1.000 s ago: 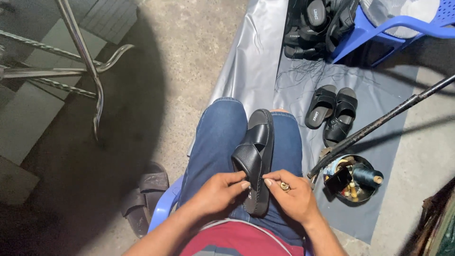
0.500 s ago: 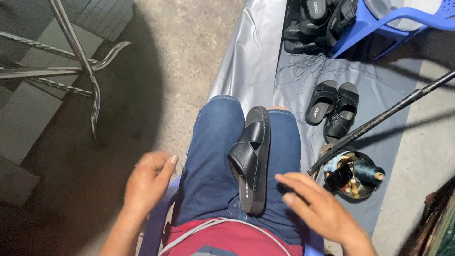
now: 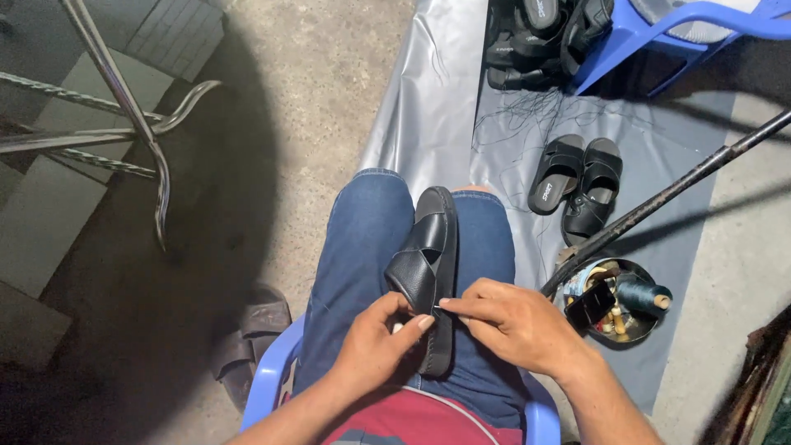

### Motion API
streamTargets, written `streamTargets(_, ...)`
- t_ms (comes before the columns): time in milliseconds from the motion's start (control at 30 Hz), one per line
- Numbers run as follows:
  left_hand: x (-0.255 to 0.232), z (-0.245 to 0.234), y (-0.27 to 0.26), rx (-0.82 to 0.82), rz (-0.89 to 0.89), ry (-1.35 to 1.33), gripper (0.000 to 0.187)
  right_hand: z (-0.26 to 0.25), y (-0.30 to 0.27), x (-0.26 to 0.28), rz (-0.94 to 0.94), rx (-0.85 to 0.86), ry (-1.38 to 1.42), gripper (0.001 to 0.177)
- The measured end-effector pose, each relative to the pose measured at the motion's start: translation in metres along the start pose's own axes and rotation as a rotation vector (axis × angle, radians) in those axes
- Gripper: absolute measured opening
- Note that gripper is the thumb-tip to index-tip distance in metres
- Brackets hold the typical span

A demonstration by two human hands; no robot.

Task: Hand-stitching the sole of a black sandal using a needle and thread to repair it.

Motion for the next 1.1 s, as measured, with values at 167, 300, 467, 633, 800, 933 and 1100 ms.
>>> streamTargets(167, 0.013, -0.001, 0.005, -0.003, -0.099, -0.27, 0.018, 0.002, 0.005, -0.001, -0.076, -0.069, 0.009, 0.037)
streamTargets(300, 0.011, -0.001, 0.004, -0.015, -0.117, -0.263, 0.02, 0.003, 0.006, 0.001, -0.059, -0.07, -0.019, 0.037)
streamTargets(467, 0.022, 0.001, 0.007, -0.01, -0.116, -0.342, 0.019, 0.005, 0.006, 0.0, -0.068, -0.088, -0.02, 0.036)
streamTargets(633, 0.016, 0.0, 0.004, -0.012, -0.116, -0.32, 0.019, 0.004, 0.005, 0.002, -0.056, -0.087, -0.028, 0.037)
streamTargets(800, 0.02, 0.0, 0.004, -0.016, -0.117, -0.333, 0.019, 0.007, 0.004, 0.005, -0.049, -0.097, -0.07, 0.036)
streamTargets(933, 0.009, -0.006, 0.001, 0.18, 0.05, -0.301, 0.022, 0.007, 0.001, 0.012, 0.09, 0.0, -0.253, 0.035)
streamTargets(1100, -0.001, -0.005, 0.003, 0.286, 0.19, -0.096, 0.027, 0.005, 0.002, 0.018, 0.214, 0.178, -0.324, 0.036)
Point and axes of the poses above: each hand's wrist, its own y-axis towards the middle knuckle, its own z-axis out of the palm, x = y × z, the point moved 2 cm from there along y, towards the middle knuckle, and after that the axes turned 11 degrees about -y, right-handed, at the moved point
